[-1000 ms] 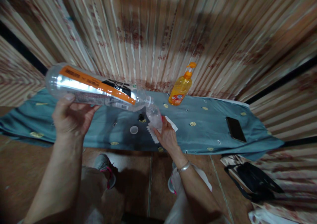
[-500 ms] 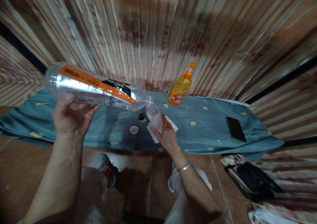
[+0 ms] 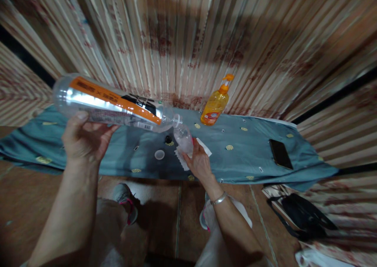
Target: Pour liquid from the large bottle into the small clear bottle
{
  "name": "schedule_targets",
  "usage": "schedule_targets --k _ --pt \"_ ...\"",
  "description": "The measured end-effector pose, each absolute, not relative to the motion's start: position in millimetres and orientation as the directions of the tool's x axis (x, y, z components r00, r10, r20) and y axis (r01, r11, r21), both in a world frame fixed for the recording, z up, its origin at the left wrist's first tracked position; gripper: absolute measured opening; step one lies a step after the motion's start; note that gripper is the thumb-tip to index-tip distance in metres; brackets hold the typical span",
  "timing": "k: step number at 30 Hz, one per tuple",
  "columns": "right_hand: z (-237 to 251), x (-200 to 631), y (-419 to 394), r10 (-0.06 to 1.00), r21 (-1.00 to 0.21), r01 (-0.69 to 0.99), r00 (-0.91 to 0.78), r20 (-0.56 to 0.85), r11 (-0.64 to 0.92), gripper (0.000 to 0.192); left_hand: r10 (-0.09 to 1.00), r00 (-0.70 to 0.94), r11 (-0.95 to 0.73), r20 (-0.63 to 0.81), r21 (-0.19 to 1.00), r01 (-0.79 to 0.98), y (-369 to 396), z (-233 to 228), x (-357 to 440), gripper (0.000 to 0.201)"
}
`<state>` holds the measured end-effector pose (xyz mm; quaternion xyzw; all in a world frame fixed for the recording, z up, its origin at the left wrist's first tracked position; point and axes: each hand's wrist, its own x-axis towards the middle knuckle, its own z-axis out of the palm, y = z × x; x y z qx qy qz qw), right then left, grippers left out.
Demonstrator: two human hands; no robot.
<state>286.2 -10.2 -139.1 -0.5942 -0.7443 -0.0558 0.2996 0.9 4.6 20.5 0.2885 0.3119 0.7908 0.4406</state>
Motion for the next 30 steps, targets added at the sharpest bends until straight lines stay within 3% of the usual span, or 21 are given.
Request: schedule_targets --k 30 --pt "-140.0 287.6 -9.4 0.861 -0.289 0.913 -0.113 0.495 0.287 0.082 0.873 -0.447 -0.426 0.194 0.75 -0.506 2.2 21.4 2.1 0.046"
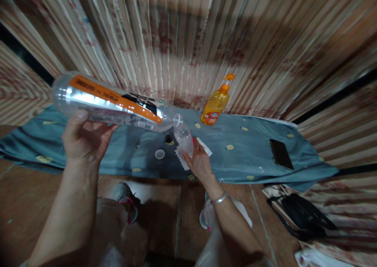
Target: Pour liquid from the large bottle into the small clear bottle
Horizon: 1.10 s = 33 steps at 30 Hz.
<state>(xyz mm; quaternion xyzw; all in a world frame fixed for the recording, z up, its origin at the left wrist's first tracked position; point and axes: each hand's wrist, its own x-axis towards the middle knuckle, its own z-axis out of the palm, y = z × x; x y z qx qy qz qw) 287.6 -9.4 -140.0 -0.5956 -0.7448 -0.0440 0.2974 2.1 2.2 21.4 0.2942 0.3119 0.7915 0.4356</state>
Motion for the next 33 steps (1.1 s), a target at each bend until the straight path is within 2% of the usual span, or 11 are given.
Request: schedule_targets --k 8,33 --pt "-140.1 287.1 -9.6 0.861 -0.283 0.917 -0.109 0.497 0.28 0.085 0.875 -0.39 -0.459 0.286 0.748 -0.48 4.2 14.8 -2.0 0.039" --pt "-139.1 287.3 -10.4 0.845 -0.278 0.912 -0.121 0.52 0.302 0.085 0.868 -0.425 -0.459 0.256 0.741 -0.49 2.5 17.8 1.8 0.035"
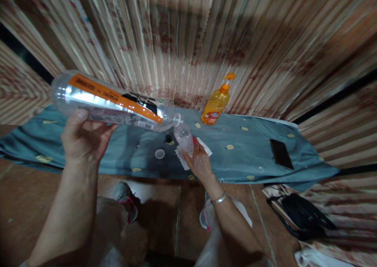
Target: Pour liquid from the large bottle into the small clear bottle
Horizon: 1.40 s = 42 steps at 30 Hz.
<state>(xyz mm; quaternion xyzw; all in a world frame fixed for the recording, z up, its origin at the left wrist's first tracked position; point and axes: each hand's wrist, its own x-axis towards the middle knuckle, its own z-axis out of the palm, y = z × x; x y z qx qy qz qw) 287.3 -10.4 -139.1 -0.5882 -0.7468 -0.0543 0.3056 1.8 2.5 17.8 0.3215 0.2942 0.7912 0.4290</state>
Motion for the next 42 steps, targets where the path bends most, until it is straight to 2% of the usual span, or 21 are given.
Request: schedule_targets --k 7,14,20,27,38,42 --pt "-138.5 287.0 -10.5 0.855 -0.281 0.915 -0.115 0.506 0.289 0.085 0.866 -0.405 -0.472 0.294 0.748 -0.467 3.5 15.4 -0.2 0.033" --pt "-137.3 284.6 -10.2 0.847 -0.286 0.916 -0.098 0.522 0.282 0.089 0.867 -0.419 -0.465 0.269 0.739 -0.487 2.8 17.4 1.7 0.039" --pt "-137.8 286.2 -10.2 0.861 -0.301 0.909 -0.107 0.497 0.287 0.086 0.868 -0.396 -0.466 0.299 0.763 -0.447 4.3 13.2 -2.5 0.029" --pt "-137.3 286.4 -10.5 0.861 -0.306 0.908 -0.104 0.499 0.286 0.086 0.876 -0.375 -0.459 0.305 0.767 -0.448 4.4 12.0 -4.3 0.027" --pt "-138.2 285.4 -10.6 0.852 -0.29 0.912 -0.109 0.512 0.292 0.085 0.877 -0.4 -0.441 0.267 0.778 -0.447 3.4 14.2 -3.3 0.032" --pt "-139.1 285.3 -10.3 0.847 -0.294 0.908 -0.112 0.52 0.3 0.086 0.884 -0.4 -0.425 0.242 0.772 -0.473 3.5 14.3 -3.9 0.04"
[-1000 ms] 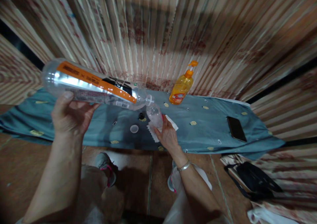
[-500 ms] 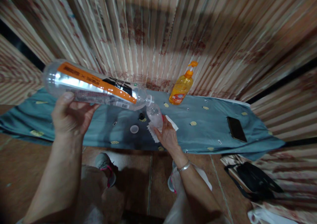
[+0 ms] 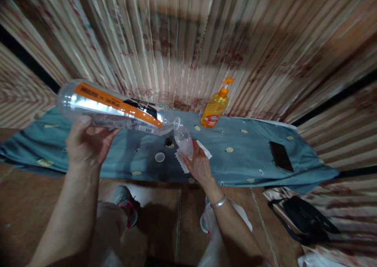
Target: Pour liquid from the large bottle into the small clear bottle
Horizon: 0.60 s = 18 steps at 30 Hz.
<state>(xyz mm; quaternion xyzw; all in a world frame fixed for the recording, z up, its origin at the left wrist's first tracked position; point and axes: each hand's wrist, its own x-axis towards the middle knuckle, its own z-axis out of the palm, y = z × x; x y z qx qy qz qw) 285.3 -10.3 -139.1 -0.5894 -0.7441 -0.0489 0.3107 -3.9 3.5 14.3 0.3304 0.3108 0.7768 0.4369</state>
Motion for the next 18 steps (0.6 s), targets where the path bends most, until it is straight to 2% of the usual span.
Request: schedule_targets --k 4,13,18 --pt "-138.9 283.8 -10.8 0.832 -0.299 0.901 -0.11 0.544 0.315 0.085 0.882 -0.437 -0.406 0.175 0.753 -0.518 2.9 15.4 -3.5 0.045" --pt "-140.0 281.9 -12.6 0.816 -0.304 0.897 -0.1 0.569 0.322 0.08 0.894 -0.42 -0.378 0.154 0.763 -0.524 -1.3 15.7 -5.7 0.046" --pt "-139.0 281.5 -13.7 0.807 -0.28 0.897 -0.127 0.576 0.341 0.077 0.909 -0.385 -0.35 0.16 0.795 -0.496 -4.5 12.9 -11.4 0.039"
